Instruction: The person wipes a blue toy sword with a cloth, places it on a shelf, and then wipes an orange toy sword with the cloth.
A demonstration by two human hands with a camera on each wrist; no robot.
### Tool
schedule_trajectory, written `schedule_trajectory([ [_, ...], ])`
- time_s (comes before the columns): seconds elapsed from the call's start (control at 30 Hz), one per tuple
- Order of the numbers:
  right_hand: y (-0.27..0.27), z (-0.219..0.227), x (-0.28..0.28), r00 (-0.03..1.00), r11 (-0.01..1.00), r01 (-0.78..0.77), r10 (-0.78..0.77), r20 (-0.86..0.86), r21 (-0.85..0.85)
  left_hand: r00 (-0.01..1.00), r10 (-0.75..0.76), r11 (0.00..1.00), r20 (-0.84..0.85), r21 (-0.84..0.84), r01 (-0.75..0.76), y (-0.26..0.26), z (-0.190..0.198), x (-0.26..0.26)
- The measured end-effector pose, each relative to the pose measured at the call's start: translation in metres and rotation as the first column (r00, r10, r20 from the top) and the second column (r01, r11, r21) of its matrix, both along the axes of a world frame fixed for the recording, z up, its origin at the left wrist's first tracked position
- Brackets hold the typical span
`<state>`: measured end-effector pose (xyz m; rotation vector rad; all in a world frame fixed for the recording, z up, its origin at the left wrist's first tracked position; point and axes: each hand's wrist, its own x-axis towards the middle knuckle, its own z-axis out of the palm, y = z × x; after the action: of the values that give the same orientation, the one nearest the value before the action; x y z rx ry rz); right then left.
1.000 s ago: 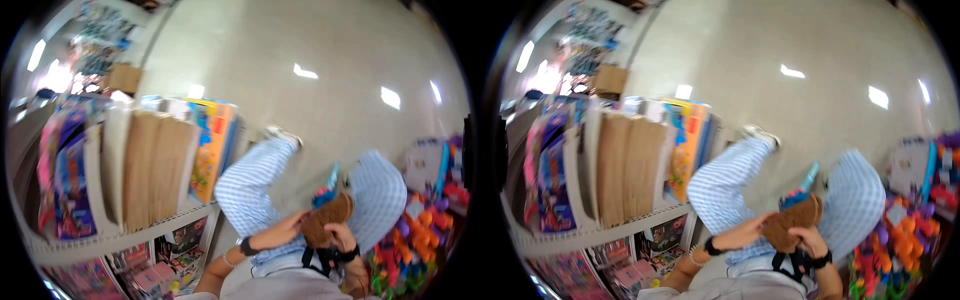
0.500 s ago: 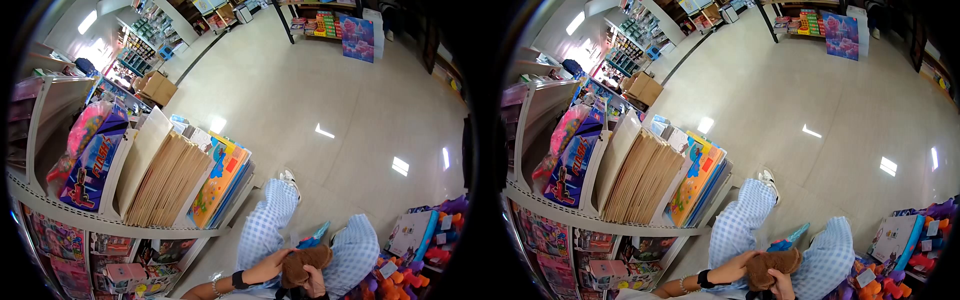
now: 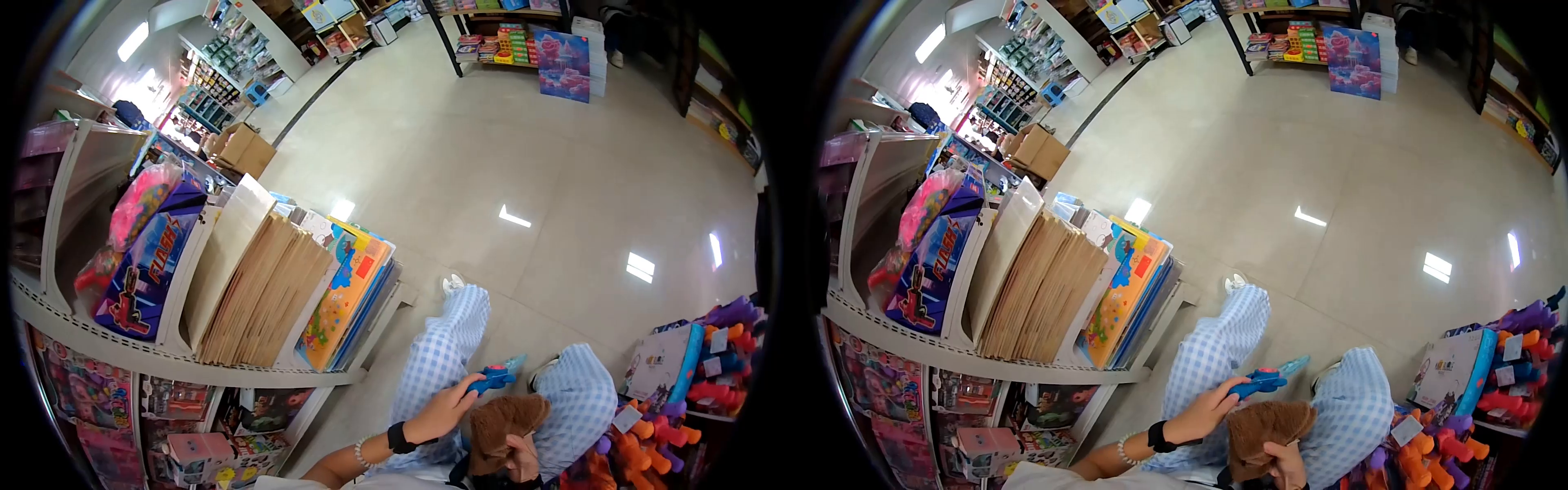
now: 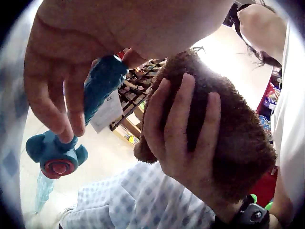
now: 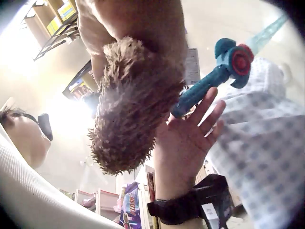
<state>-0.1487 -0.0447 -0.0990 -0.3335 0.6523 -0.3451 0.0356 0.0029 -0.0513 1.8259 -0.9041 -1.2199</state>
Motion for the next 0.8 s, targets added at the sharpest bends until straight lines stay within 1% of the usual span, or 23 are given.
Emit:
schedule_trajectory([
  [0.03,0.001,0.004,0.001,0.997,0.998,0.034,-0.037,-0.065,-0.048,0.998,-0.021,0.999,0.058,0.039,0.018,-0.002,0.004,-0.001],
  [0.07,0.003,0.002,-0.002,0.997,0.997,0.04,-0.044,-0.07,-0.058,0.992,-0.043,0.996,0.116,0.078,0.034,-0.002,0.006,-0.003],
  [0.1,0.004,-0.004,-0.005,0.995,0.994,0.082,-0.078,-0.059,0.073,0.993,-0.05,0.997,0.111,0.067,0.042,0.001,0.0,-0.005],
  [0.13,0.004,-0.008,-0.006,0.992,0.972,0.121,-0.113,-0.051,0.202,0.966,-0.057,0.998,0.253,0.004,0.058,0.002,-0.007,-0.007],
  [0.17,0.005,-0.01,-0.007,0.989,0.977,0.146,-0.143,-0.032,0.155,0.92,-0.053,0.995,0.388,-0.057,0.081,0.004,-0.011,-0.009],
  [0.2,0.007,-0.01,-0.011,0.988,0.978,0.154,-0.151,-0.036,0.142,0.922,-0.055,0.994,0.383,-0.07,0.088,0.007,-0.014,-0.011],
  [0.27,0.008,0.009,-0.009,0.98,0.981,0.192,-0.192,-0.059,-0.011,0.942,-0.078,0.993,0.327,0.107,0.045,0.007,-0.003,-0.014],
  [0.3,0.01,0.01,-0.013,0.982,0.979,0.184,-0.179,-0.065,0.082,0.933,-0.02,0.999,0.36,-0.03,0.033,0.013,-0.013,-0.015],
  [0.33,0.014,0.009,-0.015,0.98,0.979,0.191,-0.186,-0.072,0.07,0.936,-0.022,0.998,0.353,-0.041,0.039,0.019,-0.013,-0.019],
  [0.4,0.019,0.005,-0.015,0.945,0.942,0.324,-0.32,-0.066,0.08,0.915,0.004,0.99,0.403,-0.131,0.054,0.027,-0.012,-0.021],
  [0.43,0.022,0.01,-0.017,0.945,0.941,0.327,-0.324,-0.044,0.084,0.916,0.007,0.989,0.401,-0.14,0.054,0.032,-0.014,-0.023],
  [0.47,0.023,0.01,-0.016,0.945,0.942,0.326,-0.323,-0.045,0.078,0.887,0.001,0.989,0.461,-0.134,0.069,0.038,-0.016,-0.025],
  [0.5,0.023,0.009,-0.014,0.965,0.965,0.26,-0.26,-0.04,-0.005,0.855,-0.006,0.989,0.519,-0.123,0.082,0.045,-0.016,-0.027],
  [0.53,0.024,0.01,-0.013,0.98,0.978,0.192,-0.196,-0.043,-0.087,0.858,-0.004,0.989,0.514,-0.123,0.078,0.051,-0.012,-0.027],
  [0.57,0.024,0.017,-0.009,0.98,0.981,0.143,-0.159,-0.118,-0.132,0.846,-0.035,0.995,0.532,-0.062,0.079,0.055,-0.006,-0.027],
  [0.6,0.028,0.02,-0.006,0.98,0.981,0.142,-0.158,-0.121,-0.133,0.833,-0.068,0.997,0.549,-0.001,0.081,0.059,-0.001,-0.027],
  [0.67,0.03,0.022,0.004,0.975,0.957,0.153,-0.187,-0.12,-0.245,0.82,-0.061,0.996,0.569,-0.021,0.089,0.067,0.002,-0.025],
  [0.7,0.031,0.027,0.011,0.963,0.938,0.176,-0.226,-0.144,-0.297,0.807,-0.055,0.995,0.588,-0.035,0.093,0.071,0.002,-0.023],
  [0.73,0.032,0.023,0.015,0.963,0.933,0.185,-0.235,-0.135,-0.309,0.803,-0.053,0.994,0.594,-0.048,0.101,0.073,0.005,-0.021],
  [0.8,0.035,0.004,0.022,0.944,0.915,0.213,-0.283,-0.168,-0.343,0.805,-0.089,0.993,0.587,-0.006,0.114,0.077,0.007,-0.018],
])
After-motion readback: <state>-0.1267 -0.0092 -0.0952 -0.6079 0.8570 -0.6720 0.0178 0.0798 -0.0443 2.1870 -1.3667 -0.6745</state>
